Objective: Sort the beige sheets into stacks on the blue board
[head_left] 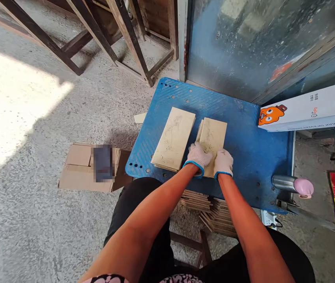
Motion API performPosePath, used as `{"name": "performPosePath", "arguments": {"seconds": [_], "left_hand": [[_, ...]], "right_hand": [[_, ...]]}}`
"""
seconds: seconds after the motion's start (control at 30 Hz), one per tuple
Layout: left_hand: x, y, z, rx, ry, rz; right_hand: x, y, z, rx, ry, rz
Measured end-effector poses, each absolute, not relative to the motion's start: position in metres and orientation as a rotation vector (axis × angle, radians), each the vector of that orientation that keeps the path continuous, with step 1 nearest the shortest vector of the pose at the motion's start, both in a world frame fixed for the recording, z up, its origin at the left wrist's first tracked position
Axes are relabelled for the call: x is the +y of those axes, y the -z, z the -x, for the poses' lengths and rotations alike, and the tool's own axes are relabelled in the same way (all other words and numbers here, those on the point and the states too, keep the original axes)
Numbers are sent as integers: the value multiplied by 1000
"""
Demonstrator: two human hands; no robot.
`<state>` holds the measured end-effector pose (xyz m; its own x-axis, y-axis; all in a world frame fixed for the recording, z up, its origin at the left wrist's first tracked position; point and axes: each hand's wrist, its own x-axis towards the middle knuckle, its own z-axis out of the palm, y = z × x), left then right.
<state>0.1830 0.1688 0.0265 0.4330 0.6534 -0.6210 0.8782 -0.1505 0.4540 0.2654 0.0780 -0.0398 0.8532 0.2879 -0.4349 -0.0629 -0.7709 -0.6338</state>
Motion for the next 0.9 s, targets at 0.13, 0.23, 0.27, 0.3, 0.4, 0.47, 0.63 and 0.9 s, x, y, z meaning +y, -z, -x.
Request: {"name": "performPosePath", "arguments": {"seconds": [0.13, 0.23, 0.27, 0.3, 0.4, 0.47, 0.63, 0.9], "left_hand": [[170, -22, -184, 1314, 378, -1833], [173, -22, -185, 1317, 381, -1827], [173, -23, -185, 1317, 381, -1825], [174, -24, -185, 1314, 383, -1820], [174, -26, -185, 1302, 385, -1820], [173, -28, -185, 1290, 371, -1840], [176, -29, -185, 1263, 372, -1848], [174, -25, -180, 1236, 336, -1879]], "right_hand": [[85, 37, -265, -106, -642, 2533], [89, 38, -266, -134, -662, 2576], [90, 38, -266, -134, -665, 2579], [90, 38, -266, -135, -666, 2582], [90, 36, -265, -152, -662, 2585], [91, 32, -263, -193, -659, 2582], [94, 17, -261, -280, -727, 2638], [90, 11, -261, -750, -584, 2987]]}}
